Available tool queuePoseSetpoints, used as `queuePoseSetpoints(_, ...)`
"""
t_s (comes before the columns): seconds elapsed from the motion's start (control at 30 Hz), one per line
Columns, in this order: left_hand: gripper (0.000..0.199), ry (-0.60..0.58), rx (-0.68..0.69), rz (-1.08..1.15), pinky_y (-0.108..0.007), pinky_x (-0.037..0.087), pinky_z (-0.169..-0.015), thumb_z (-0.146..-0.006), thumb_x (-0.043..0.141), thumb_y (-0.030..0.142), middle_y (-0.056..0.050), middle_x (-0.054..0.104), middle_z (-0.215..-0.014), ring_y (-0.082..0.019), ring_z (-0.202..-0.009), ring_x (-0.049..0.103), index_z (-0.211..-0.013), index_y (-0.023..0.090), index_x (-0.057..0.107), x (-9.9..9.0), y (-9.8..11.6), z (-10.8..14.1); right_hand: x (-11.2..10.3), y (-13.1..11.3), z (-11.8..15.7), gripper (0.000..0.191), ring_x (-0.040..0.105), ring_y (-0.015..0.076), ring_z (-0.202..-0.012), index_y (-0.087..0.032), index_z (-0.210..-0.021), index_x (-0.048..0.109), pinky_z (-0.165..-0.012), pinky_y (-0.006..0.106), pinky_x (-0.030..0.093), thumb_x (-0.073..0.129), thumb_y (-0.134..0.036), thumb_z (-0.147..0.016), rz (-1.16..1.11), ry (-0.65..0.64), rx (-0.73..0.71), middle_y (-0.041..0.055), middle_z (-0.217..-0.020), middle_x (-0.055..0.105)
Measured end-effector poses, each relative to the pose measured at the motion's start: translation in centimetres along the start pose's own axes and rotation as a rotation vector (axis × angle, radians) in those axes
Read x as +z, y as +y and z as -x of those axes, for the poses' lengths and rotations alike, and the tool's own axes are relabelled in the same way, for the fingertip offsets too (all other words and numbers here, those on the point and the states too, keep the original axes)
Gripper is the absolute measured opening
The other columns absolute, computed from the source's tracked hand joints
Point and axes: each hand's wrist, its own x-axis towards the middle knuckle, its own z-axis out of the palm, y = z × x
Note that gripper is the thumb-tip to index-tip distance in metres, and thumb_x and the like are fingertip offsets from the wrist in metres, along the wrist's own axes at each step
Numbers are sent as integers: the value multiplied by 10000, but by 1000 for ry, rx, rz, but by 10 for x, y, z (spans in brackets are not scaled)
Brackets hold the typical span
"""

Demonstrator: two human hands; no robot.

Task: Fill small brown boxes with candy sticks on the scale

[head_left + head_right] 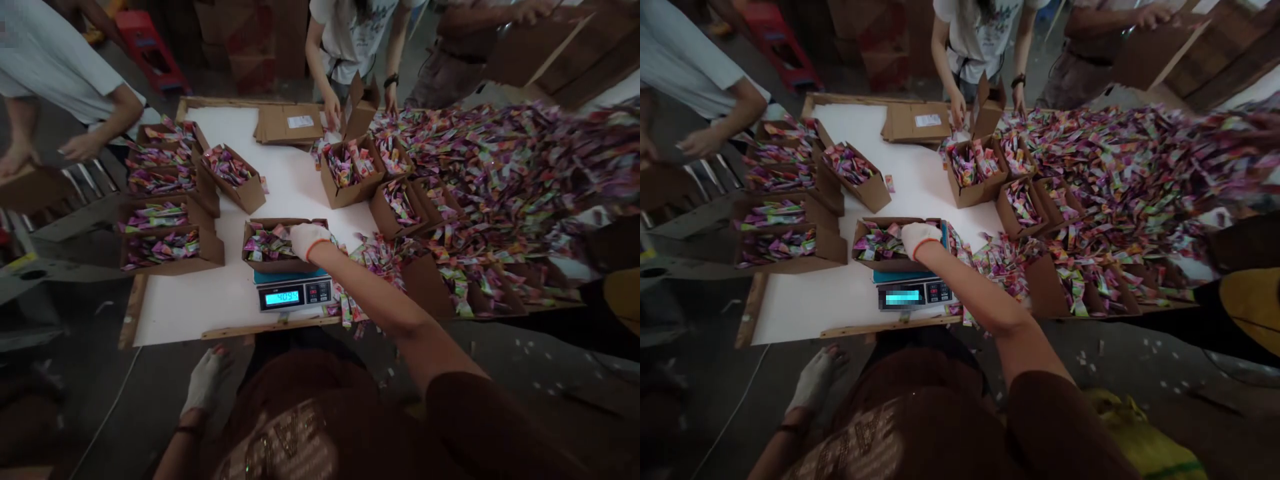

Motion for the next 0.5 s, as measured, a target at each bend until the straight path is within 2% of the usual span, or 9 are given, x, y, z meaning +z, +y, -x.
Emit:
queuePoseSetpoints(0.07,213,12,-3,24,-471,692,-1000,-895,754,283,-150,793,-1082,-293,-914,829,-1093,222,705,7,12,0,-2,-1,-2,442,775,349,-1363,-119,-1453,802,-1045,405,609,574,-122,-1075,2,3,-28,257,-1457,800)
queuePoseSetpoints(0.13,241,17,-5,37,-493,679,-1061,-892,754,256,-143,812,-1116,-293,-941,838,-1126,207,727,14,19,3,-11,12,12,411,784,336,-1329,-169,-1414,824,-1027,378,603,602,-182,-1069,-19,44,-68,208,-1417,829)
queuePoseSetpoints(0.23,228,12,-22,41,-482,675,-1077,-902,742,235,-141,828,-1148,-290,-968,845,-1127,199,747,21,19,9,-28,53,51,330,807,305,-1164,-243,-1295,844,-927,338,586,671,-263,-1015,-61,144,-48,129,-1267,875)
queuePoseSetpoints(0.3,204,-11,-38,21,-460,675,-1063,-908,729,234,-147,834,-1153,-290,-975,843,-1108,203,759,23,15,10,-33,88,77,277,798,292,-1024,-262,-1208,836,-832,345,558,667,-253,-989,-50,187,58,104,-1132,874)
queuePoseSetpoints(0.37,194,-49,-52,-2,-441,668,-1055,-910,722,251,-162,839,-1174,-295,-997,841,-1095,207,761,21,14,5,-27,124,98,237,767,287,-887,-263,-1162,813,-746,358,508,675,-246,-971,-7,203,207,106,-997,846)
queuePoseSetpoints(0.43,214,-84,-35,-53,-439,658,-1054,-899,721,286,-180,841,-1189,-310,-1025,841,-1094,207,757,17,16,-7,-13,153,111,239,718,278,-765,-258,-1165,785,-680,366,449,715,-231,-938,12,224,333,108,-875,801)
queuePoseSetpoints(0.5,260,-117,46,-177,-450,656,-1038,-864,729,333,-189,842,-1174,-337,-1044,843,-1087,204,759,11,22,-28,5,167,120,268,674,266,-686,-258,-1160,769,-642,365,413,745,-203,-899,-37,325,327,91,-789,758)
